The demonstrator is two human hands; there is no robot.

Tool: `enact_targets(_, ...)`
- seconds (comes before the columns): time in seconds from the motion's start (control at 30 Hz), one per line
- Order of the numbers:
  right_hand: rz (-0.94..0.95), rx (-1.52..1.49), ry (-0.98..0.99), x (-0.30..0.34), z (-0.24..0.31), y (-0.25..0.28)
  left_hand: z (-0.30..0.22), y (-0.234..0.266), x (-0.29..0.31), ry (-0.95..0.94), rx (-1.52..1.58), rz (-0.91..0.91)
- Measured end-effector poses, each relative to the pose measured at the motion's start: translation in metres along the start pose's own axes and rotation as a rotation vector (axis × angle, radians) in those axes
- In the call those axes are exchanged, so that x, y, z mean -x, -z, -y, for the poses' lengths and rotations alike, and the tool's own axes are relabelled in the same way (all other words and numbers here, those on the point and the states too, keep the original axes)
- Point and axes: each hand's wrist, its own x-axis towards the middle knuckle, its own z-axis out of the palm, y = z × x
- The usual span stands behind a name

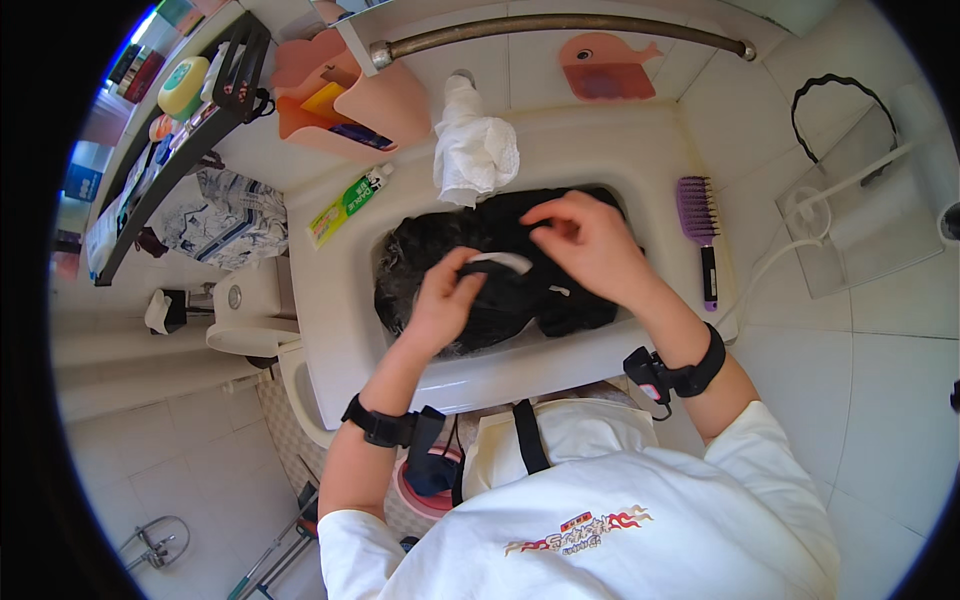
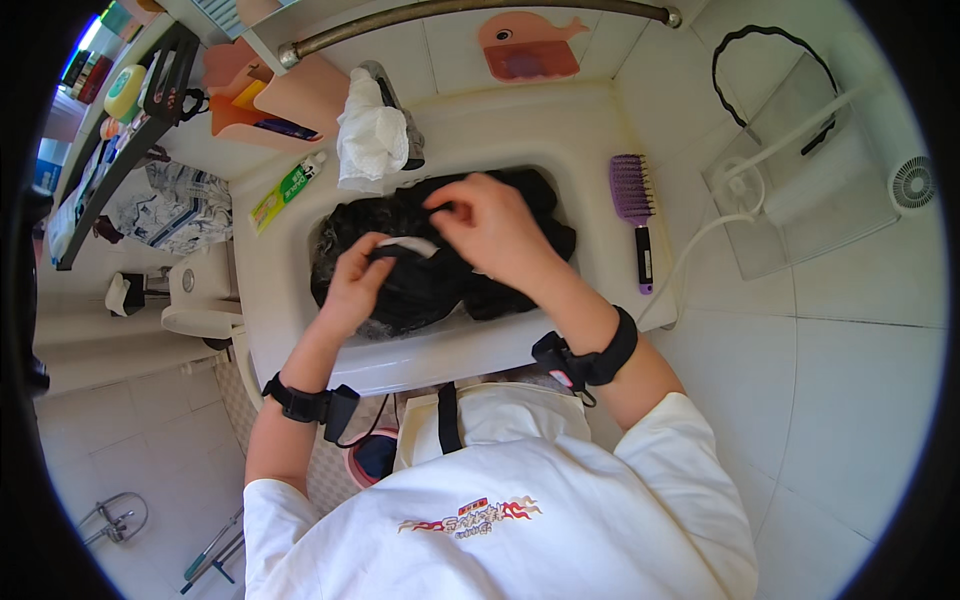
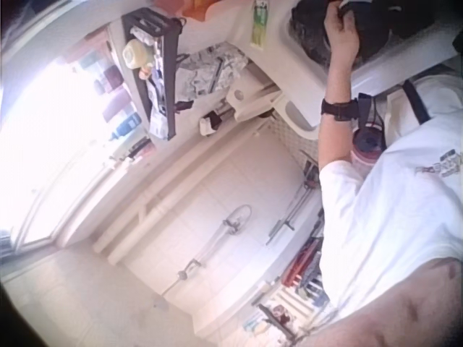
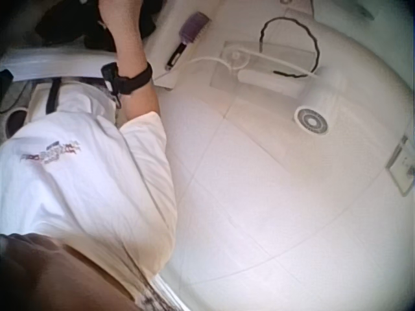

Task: The person lies on a sofa, then walks to the bathroom and washes a black garment by hand in the sink. They rub the fabric with both hands, rinse it, and continue scrubbing different sections of the garment.

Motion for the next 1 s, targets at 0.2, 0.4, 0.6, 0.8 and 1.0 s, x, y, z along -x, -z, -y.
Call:
enact_targets(0.2,0.131,0.744,-0.042,0.024,-0.127,-0.037,0.006,0.063,0.017,0.105,0.11,-0.231)
enact_targets(0.4,0.169,0.519,-0.003,0.015,-0.134,-0.039,0.013,0.068,0.025,0.123,0.077,-0.18)
enact_targets(0.6,0.227,-0.141,-0.051,-0.007,-0.03,-0.048,0.031,-0.004,0.014,-0.011,0.104,-0.153)
enact_targets(0.8,0.295,-0.504,0.063,-0.015,0.01,-0.046,-0.019,0.004,0.011,-0.027,-0.006,-0.239)
enact_targets(1.0,0.339,-0.14,0.231,-0.016,-0.052,-0.061,-0.099,0.027,0.036,-0.118,0.424,-0.183)
